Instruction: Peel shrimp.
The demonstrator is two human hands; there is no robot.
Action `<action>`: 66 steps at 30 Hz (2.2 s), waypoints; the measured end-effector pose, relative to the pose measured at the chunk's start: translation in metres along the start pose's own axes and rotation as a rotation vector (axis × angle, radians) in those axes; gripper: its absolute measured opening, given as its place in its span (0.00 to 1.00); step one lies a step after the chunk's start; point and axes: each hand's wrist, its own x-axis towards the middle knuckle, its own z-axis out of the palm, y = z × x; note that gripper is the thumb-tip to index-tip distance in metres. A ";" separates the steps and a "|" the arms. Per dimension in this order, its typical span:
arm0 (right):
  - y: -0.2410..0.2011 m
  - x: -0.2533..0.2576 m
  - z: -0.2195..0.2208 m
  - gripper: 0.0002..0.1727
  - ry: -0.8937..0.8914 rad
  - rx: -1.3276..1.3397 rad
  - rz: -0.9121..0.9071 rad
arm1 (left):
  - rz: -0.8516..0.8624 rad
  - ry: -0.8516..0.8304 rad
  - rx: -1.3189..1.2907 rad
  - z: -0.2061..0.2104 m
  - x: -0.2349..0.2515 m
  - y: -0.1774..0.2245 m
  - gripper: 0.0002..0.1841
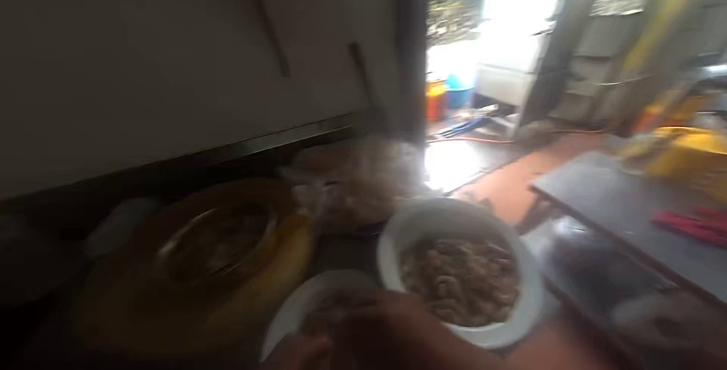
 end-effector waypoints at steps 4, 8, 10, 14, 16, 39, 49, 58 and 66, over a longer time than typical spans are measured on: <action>0.005 0.003 0.016 0.11 -0.042 -0.029 -0.003 | -0.126 0.152 0.040 -0.002 -0.011 0.008 0.07; 0.012 0.002 0.017 0.10 0.048 -0.086 0.016 | -0.344 0.256 -0.204 -0.017 -0.026 0.002 0.08; 0.014 0.004 0.024 0.12 -0.011 -0.154 0.016 | -0.462 0.314 -0.434 -0.023 -0.030 -0.002 0.10; 0.013 0.006 0.044 0.18 -0.025 0.008 0.003 | -0.582 0.404 -0.688 -0.015 -0.030 0.002 0.12; 0.008 0.007 0.049 0.19 0.011 0.221 0.037 | -0.594 0.444 -0.728 -0.006 -0.027 0.009 0.11; 0.019 -0.002 0.056 0.14 0.062 0.769 0.154 | -0.134 0.425 -0.522 0.020 -0.019 0.000 0.09; 0.021 -0.006 0.056 0.05 0.118 0.915 0.166 | 0.045 0.384 -0.048 0.029 -0.027 0.011 0.10; 0.020 -0.005 0.058 0.02 0.180 0.849 0.089 | -0.314 0.365 -0.753 0.028 -0.030 0.024 0.09; 0.029 -0.005 0.051 0.07 0.348 0.551 0.061 | -0.554 0.477 -1.083 0.012 -0.030 0.026 0.09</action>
